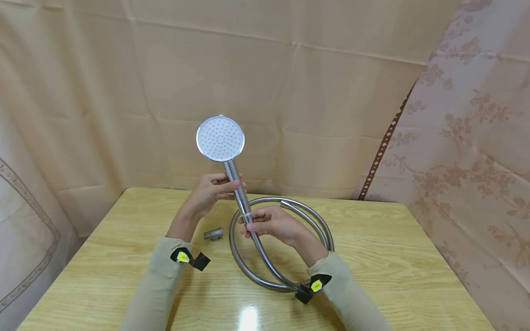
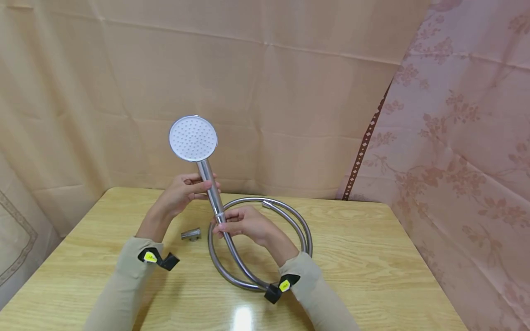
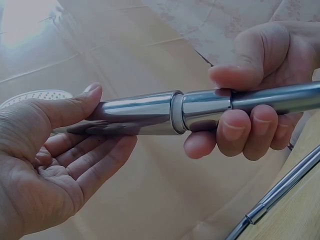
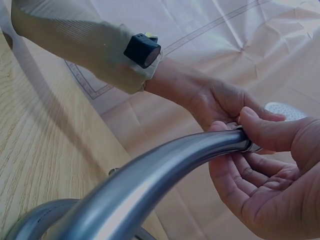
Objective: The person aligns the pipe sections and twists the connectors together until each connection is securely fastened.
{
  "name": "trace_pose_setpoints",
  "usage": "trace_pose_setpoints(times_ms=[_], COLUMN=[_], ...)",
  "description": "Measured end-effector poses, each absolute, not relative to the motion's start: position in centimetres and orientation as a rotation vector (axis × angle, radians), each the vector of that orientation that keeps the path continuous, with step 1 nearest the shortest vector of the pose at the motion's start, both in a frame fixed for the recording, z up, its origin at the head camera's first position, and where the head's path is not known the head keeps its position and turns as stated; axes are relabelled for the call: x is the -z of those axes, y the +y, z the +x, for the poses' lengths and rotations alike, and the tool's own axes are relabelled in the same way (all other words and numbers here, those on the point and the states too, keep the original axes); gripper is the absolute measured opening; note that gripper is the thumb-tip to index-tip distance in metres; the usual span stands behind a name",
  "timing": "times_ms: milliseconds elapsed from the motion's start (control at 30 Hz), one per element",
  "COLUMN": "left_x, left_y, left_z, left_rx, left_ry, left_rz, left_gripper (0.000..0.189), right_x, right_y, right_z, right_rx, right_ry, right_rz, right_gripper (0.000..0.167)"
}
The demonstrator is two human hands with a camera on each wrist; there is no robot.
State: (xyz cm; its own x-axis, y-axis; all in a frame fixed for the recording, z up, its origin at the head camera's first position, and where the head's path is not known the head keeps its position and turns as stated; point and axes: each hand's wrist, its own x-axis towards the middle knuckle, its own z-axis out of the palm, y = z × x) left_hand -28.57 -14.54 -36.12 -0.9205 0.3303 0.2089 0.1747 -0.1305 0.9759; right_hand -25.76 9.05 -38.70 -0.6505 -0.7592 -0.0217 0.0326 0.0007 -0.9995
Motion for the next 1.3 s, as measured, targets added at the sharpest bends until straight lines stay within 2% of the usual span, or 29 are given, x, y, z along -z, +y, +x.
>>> trace_pose_setpoints(times_ms=[167,300,400,500,667,1033,1300], left_x=[35.94,35.90,35.92,35.91,35.86,35.82,35.76], left_y=[-14.34,-14.30,-14.32,-14.34,-14.36,-14.47,-14.30], left_z=[-28.48,-28.41,-28.41,-28.44,-28.42,-28.24,-28.14], left_rx=[-2.187,-2.176,-2.173,-2.168,-2.170,-2.187,-2.217], left_ry=[2.011,2.021,2.026,2.032,2.035,2.037,2.013], left_rz=[0.581,0.577,0.580,0.584,0.591,0.577,0.565], left_gripper=[0.036,0.037,0.036,0.035,0.036,0.036,0.036], right_x=[38.81,38.94,38.98,38.99,39.02,38.75,38.67], right_y=[9.22,9.40,9.51,9.61,9.73,9.65,9.37], right_z=[-25.83,-25.97,-26.05,-26.10,-26.14,-26.17,-25.93], right_rx=[1.700,1.691,1.690,1.687,1.674,1.629,1.654], right_ry=[1.678,1.664,1.640,1.624,1.623,1.634,1.684], right_rz=[-0.720,-0.717,-0.731,-0.732,-0.744,-0.798,-0.742], right_gripper=[0.034,0.016,0.011,0.015,0.030,0.036,0.030])
